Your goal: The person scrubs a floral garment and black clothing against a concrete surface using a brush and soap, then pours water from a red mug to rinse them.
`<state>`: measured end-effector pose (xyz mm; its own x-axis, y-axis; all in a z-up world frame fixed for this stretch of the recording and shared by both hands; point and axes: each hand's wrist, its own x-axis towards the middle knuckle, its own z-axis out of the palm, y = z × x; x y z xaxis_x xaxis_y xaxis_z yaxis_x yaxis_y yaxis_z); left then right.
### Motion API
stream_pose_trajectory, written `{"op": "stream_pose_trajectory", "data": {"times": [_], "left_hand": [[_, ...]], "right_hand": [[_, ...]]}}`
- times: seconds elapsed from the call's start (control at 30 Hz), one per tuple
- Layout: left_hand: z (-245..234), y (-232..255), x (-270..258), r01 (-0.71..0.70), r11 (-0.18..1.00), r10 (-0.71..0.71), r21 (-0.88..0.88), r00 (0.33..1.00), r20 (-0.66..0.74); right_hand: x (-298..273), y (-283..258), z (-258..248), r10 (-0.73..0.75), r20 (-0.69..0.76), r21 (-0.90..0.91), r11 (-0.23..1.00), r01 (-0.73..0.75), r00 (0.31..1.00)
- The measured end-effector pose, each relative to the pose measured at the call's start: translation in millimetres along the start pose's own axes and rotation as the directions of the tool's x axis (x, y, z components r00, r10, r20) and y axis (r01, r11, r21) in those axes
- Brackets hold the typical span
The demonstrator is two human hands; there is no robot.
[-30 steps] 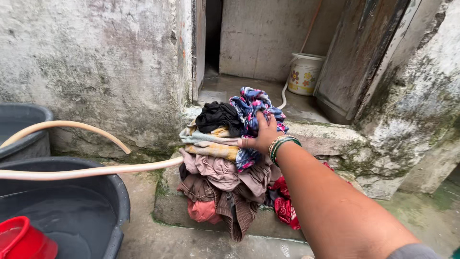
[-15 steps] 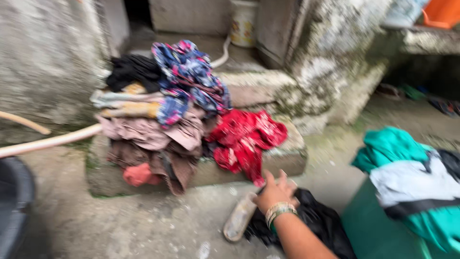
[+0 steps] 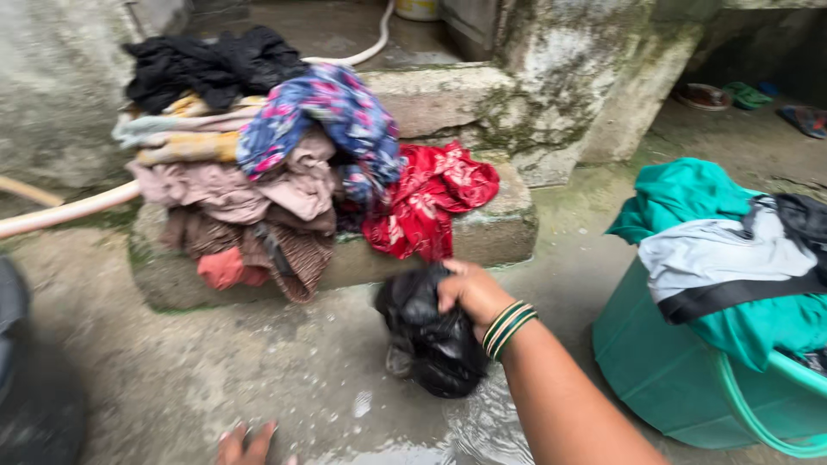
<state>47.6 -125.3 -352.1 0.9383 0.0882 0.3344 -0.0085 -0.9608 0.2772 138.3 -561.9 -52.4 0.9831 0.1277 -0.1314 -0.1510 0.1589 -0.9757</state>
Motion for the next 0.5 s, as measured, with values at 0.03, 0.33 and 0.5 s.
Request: {"op": "stream_pose_trajectory", "data": {"times": [0.03,0.33,0.5], "left_hand": [[-19.4,2.1,10.8,0.134,0.986,-0.088,-0.103,0.928,0.363],[-206.2,-49.6,48.3,0.701,-0.210,-0.504,-0.682,0.520,0.690],[-163.6,-88.9,54.2,0.861,0.235,-0.675,-0.451,0.478,0.562]], "right_hand": [[-10.2,-22.8,23.0,0.000,0.114,0.164,0.986,-0.018,0.993],[-24.5,15.7,161.1,0.162,0.310,-0.376,0.926,-0.036,0.937],[-30.7,75.6,198.5,0.291,0.092,-0.916,0.400,-0.034,0.952]]}}
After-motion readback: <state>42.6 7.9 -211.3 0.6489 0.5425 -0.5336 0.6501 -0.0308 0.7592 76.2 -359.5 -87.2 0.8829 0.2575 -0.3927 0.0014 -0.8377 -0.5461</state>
